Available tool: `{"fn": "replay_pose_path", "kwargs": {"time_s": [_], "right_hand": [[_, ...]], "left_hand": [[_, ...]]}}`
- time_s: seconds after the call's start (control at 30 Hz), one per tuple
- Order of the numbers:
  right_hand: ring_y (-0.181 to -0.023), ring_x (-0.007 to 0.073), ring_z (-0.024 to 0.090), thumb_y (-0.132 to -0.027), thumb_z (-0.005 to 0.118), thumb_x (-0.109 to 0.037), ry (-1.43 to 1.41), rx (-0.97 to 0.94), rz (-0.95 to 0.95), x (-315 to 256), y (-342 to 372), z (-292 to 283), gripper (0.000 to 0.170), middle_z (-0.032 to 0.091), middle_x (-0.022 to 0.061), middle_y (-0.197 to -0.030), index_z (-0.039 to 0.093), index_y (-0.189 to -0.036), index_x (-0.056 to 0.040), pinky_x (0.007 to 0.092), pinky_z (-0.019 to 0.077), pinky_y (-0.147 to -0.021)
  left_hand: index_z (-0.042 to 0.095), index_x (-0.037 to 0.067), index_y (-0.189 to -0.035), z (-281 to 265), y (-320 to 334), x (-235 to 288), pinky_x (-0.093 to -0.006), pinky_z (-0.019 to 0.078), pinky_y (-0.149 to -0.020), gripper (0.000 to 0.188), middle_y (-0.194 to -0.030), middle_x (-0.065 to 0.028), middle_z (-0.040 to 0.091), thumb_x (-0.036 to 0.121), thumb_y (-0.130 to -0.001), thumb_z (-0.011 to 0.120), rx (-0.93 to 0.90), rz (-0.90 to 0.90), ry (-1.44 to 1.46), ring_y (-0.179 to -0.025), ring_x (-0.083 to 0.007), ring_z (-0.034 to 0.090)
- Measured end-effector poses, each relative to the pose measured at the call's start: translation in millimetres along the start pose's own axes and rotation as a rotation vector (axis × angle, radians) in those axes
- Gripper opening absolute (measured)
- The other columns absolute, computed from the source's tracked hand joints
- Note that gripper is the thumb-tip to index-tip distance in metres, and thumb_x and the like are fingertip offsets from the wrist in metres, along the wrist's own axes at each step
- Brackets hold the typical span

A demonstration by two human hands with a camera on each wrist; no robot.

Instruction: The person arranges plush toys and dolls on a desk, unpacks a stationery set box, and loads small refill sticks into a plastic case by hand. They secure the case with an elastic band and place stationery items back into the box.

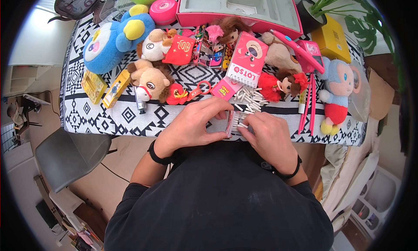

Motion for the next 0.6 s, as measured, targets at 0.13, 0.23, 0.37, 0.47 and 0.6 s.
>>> {"fn": "replay_pose_path", "kwargs": {"time_s": [0.13,0.23,0.37,0.47,0.6], "right_hand": [[-0.087,0.033,0.078,-0.096,0.092,-0.018,0.035,0.002,0.009,0.3,0.1,-1.0,0.022,0.073,0.0099,-0.09,0.074,-0.101,-0.006,0.0477,0.0606,-0.073],[-0.087,0.0329,0.078,-0.096,0.092,-0.018,0.035,-0.006,0.024,1.9,0.3,0.0,0.021,0.073,0.01,-0.09,0.075,-0.101,-0.006,0.0476,0.0608,-0.074],[-0.087,0.0331,0.078,-0.097,0.092,-0.018,0.029,0.011,0.032,2.0,-0.1,-1.6,0.021,0.074,0.0102,-0.09,0.075,-0.1,-0.0059,0.048,0.0607,-0.074],[-0.085,0.034,0.077,-0.094,0.094,-0.017,0.021,0.038,0.05,3.1,-0.8,-6.2,0.02,0.076,0.0103,-0.09,0.078,-0.099,-0.005,0.0477,0.0589,-0.072],[-0.089,0.0335,0.079,-0.097,0.091,-0.018,0.037,0.007,0.045,3.8,0.0,-4.3,0.021,0.075,0.0107,-0.091,0.075,-0.101,-0.0055,0.0484,0.0608,-0.074]], "left_hand": [[0.074,0.002,-0.143,0.3,0.1,-0.1,-0.0395,0.0672,-0.093,0.07,-0.118,-0.0111,0.077,0.014,-0.082,0.106,-0.005,0.0,-0.005,-0.104,-0.0252,0.081],[0.074,0.002,-0.143,0.3,0.2,-0.5,-0.0394,0.0672,-0.093,0.07,-0.118,-0.011,0.077,0.014,-0.082,0.106,-0.002,-0.003,0.008,-0.104,-0.0251,0.081],[0.072,0.003,-0.142,-0.3,-1.0,2.6,-0.0405,0.0686,-0.093,0.066,-0.118,-0.012,0.075,0.01,-0.084,0.102,-0.006,0.017,0.001,-0.105,-0.0262,0.082],[0.074,0.001,-0.143,0.2,-0.2,0.3,-0.0392,0.0672,-0.093,0.07,-0.118,-0.011,0.077,0.013,-0.082,0.106,0.0,0.01,0.01,-0.104,-0.025,0.081],[0.074,0.001,-0.142,0.3,-0.3,0.3,-0.0392,0.0672,-0.093,0.069,-0.117,-0.0109,0.077,0.013,-0.082,0.106,-0.001,0.005,0.005,-0.104,-0.0249,0.081]]}}
Point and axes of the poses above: each hand's wrist, its own y-axis away from the middle knuckle, its own z-axis out of the palm, x = y × z, the point moved 8 cm from there along -y, towards the middle knuckle
